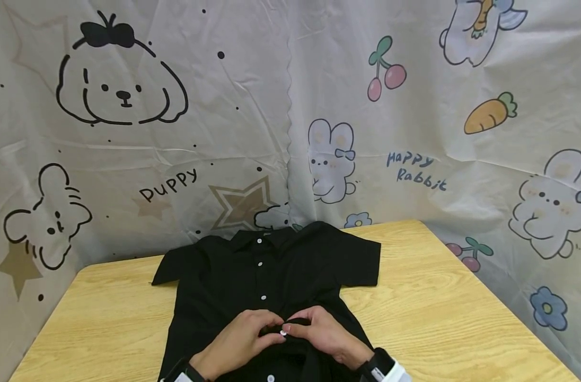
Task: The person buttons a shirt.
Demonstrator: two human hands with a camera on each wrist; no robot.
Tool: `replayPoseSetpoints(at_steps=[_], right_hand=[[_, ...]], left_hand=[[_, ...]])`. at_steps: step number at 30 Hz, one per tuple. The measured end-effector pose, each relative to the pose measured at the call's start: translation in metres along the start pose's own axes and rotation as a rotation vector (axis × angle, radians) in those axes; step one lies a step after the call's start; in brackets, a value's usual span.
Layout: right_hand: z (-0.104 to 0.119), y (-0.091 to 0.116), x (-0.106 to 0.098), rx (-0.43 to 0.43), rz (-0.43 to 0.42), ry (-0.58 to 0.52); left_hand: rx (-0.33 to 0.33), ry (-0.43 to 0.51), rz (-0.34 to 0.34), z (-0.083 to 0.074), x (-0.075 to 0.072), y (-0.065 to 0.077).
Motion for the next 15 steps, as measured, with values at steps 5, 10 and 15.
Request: replayPoseSetpoints(at_steps=[5,10,15], right_hand=[[-0.0006,-0.0002,0.0003,-0.007,-0.003,0.050],[-0.0007,0.0011,0.0002,-0.027,-0.026,0.059],[-0.0011,0.0025,0.0013,-0.047,-0.067,0.052]], left_hand=[[-0.144,0.084,0.071,0.0058,-0.0001,-0.0046],[-0.084,0.005,0.062,0.0044,0.0020,-0.0041],[0.093,-0.102,-0.028,0.0010,0.0017,-0.0026]])
Point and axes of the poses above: each hand's wrist, its own y-axis away from the middle knuckle, its own x-axis out of the palm, z = x × y, the point moved 4 cm from there along -y, towards the middle knuckle, and after that the axes turned 7 degrees about -x, right-handed, at the moved point
